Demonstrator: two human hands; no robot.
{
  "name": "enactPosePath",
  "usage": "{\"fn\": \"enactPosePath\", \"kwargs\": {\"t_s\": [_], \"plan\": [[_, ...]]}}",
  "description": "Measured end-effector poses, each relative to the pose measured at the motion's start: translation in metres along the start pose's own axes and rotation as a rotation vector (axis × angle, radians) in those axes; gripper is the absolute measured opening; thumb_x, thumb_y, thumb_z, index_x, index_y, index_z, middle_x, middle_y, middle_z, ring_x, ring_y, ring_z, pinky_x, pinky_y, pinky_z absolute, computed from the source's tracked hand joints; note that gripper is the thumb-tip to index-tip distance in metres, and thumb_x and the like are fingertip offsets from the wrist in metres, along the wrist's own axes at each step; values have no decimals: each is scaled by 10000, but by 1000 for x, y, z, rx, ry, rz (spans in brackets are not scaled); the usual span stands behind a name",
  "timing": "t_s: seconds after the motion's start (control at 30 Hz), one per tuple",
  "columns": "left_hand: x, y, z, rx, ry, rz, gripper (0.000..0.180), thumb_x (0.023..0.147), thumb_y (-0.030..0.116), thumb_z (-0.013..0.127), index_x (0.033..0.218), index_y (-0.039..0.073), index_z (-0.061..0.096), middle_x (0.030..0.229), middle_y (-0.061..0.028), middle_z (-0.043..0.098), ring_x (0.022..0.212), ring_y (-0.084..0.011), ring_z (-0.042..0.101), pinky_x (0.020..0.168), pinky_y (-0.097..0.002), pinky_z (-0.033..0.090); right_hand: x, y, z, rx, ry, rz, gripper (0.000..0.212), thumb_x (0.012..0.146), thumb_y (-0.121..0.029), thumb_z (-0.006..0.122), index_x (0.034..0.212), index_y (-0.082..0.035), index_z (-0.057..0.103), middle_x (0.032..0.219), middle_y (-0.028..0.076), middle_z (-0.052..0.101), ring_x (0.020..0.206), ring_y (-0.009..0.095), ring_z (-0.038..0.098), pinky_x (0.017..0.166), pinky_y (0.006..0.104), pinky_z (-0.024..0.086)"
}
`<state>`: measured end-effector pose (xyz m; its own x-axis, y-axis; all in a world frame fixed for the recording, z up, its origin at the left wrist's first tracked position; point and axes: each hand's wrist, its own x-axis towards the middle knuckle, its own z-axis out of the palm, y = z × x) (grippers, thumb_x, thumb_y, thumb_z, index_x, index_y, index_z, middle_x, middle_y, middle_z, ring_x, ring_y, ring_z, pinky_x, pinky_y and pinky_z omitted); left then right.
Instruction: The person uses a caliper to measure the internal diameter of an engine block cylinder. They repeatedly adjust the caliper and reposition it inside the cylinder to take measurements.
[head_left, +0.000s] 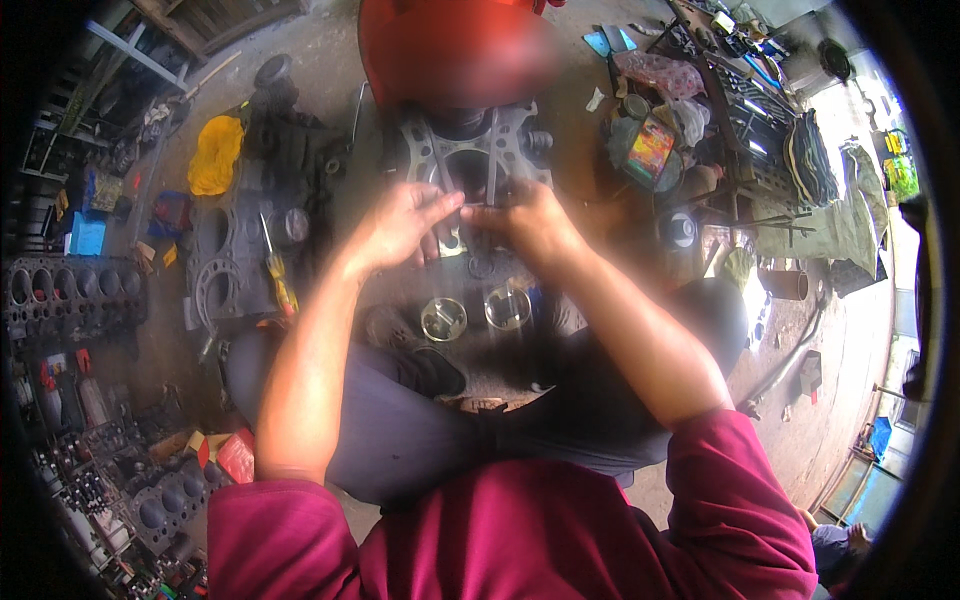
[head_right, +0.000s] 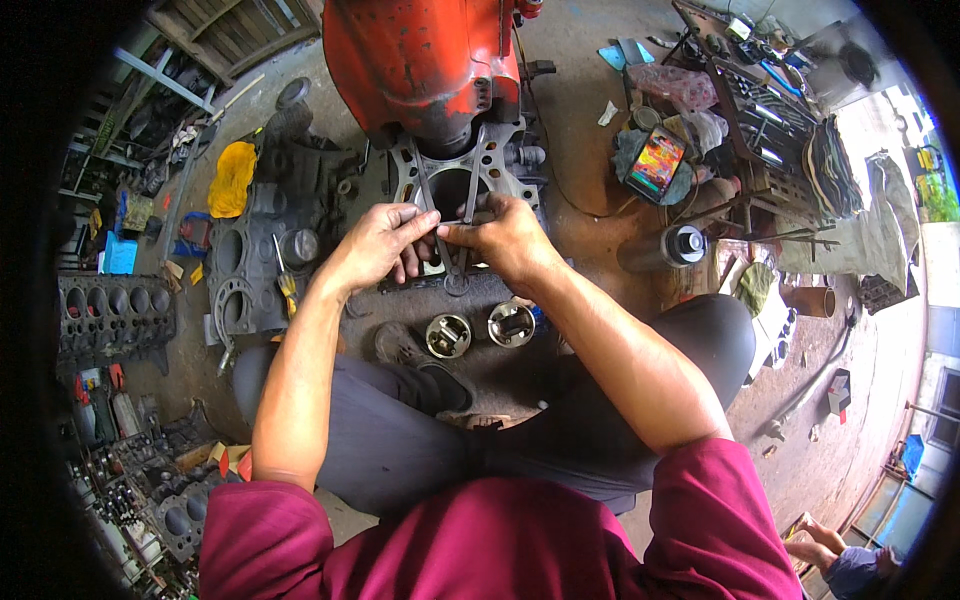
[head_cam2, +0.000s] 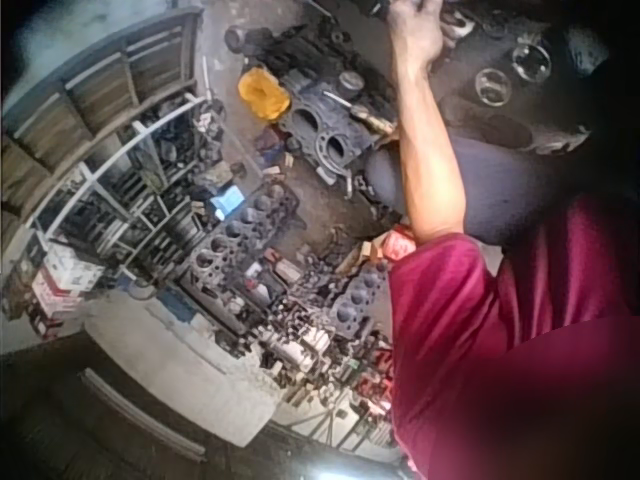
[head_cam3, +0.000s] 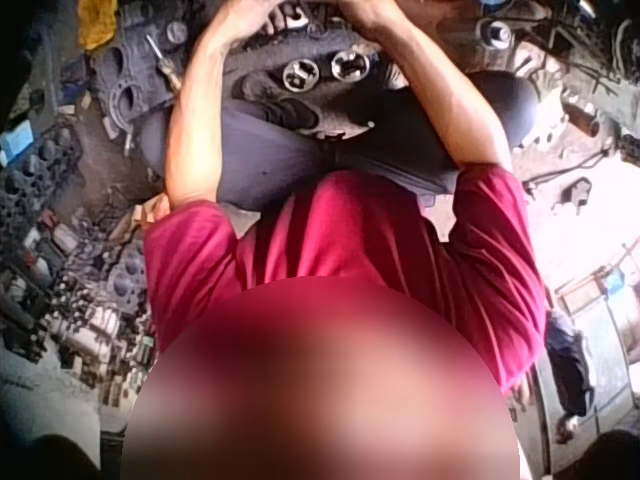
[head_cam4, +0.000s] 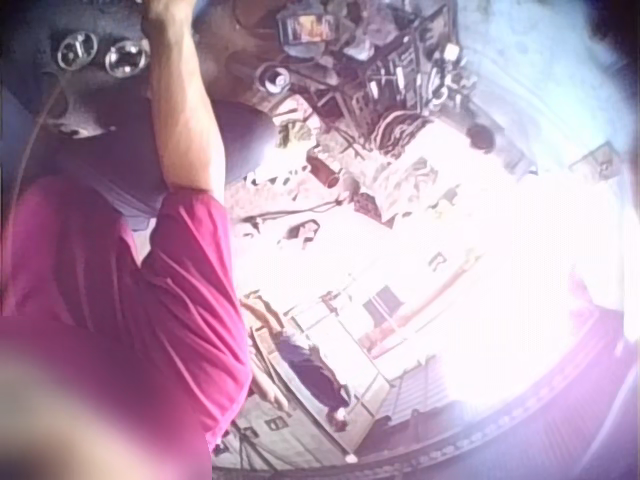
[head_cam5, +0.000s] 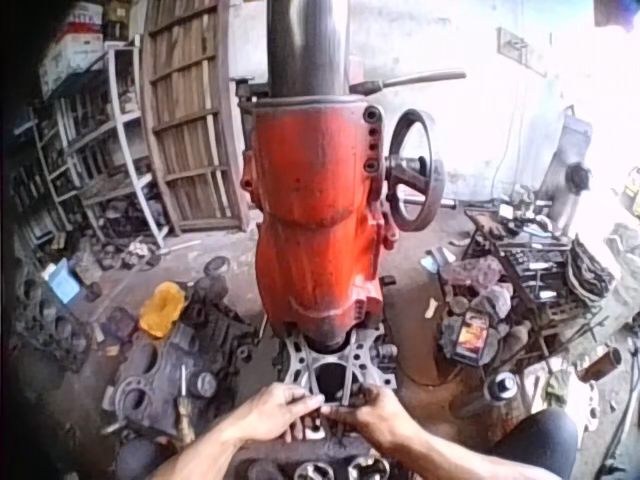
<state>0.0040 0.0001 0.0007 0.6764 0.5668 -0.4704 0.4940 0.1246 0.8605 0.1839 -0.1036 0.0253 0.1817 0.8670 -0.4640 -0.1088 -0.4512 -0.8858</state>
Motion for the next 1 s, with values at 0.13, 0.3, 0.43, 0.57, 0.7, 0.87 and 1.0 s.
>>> {"fn": "enactPosePath", "kwargs": {"t_s": [0.13, 0.3, 0.43, 0.57, 0.7, 0.87, 1.0], "plan": [[0, -1, 0, 2, -2, -16, 381, 1009, 402, 596, 920, 36, 651, 726, -29, 622, 531, -91, 595, 427, -224, 469, -1, 0, 2, 7, 20, -6, 434, 808, -124, 838, 1110, 94, 614, 945, 135, 717, 827, 161, 655, 736, 310, 532], [-1, 0, 0, -11, 3, -3, 372, 1014, 390, 591, 915, 36, 646, 731, -29, 622, 528, -92, 597, 422, -225, 467, 0, 2, 2, 2, 27, -36, 421, 808, -114, 834, 1109, 89, 620, 964, 140, 720, 852, 162, 660, 760, 312, 539], [0, 1, 1, -18, -2, 3, 365, 1016, 381, 591, 908, 36, 640, 731, -31, 623, 520, -93, 598, 415, -226, 465, 3, 2, 1, -17, 20, -41, 407, 809, -110, 830, 1103, 84, 626, 967, 137, 720, 854, 161, 659, 769, 312, 540], [-2, 2, 1, -19, -8, 5, 365, 1016, 381, 592, 901, 38, 636, 726, -30, 621, 509, -94, 596, 408, -225, 461, 1, 0, 2, -32, 36, -23, 400, 809, -111, 830, 1093, 84, 628, 957, 131, 720, 845, 158, 656, 762, 311, 537], [-3, 1, 1, -27, -2, 11, 366, 1016, 382, 591, 898, 39, 634, 719, -28, 618, 505, -91, 595, 400, -223, 456, -3, -4, 2, -62, 29, -9, 402, 810, -111, 831, 1090, 87, 621, 946, 132, 720, 832, 154, 651, 742, 307, 529], [0, 1, -1, -8, -15, -17, 365, 1016, 382, 591, 901, 39, 635, 714, -27, 617, 501, -90, 594, 397, -223, 453, -3, -5, 2, -37, 25, -9, 412, 810, -115, 832, 1094, 87, 613, 938, 134, 718, 818, 151, 646, 726, 301, 521], [-3, 0, 0, -37, -11, 7, 366, 1017, 382, 590, 900, 39, 637, 709, -27, 616, 499, -90, 592, 402, -222, 454, -1, -3, 2, -37, 11, -10, 412, 809, -114, 833, 1094, 87, 612, 936, 133, 716, 815, 153, 644, 723, 297, 518]]}}
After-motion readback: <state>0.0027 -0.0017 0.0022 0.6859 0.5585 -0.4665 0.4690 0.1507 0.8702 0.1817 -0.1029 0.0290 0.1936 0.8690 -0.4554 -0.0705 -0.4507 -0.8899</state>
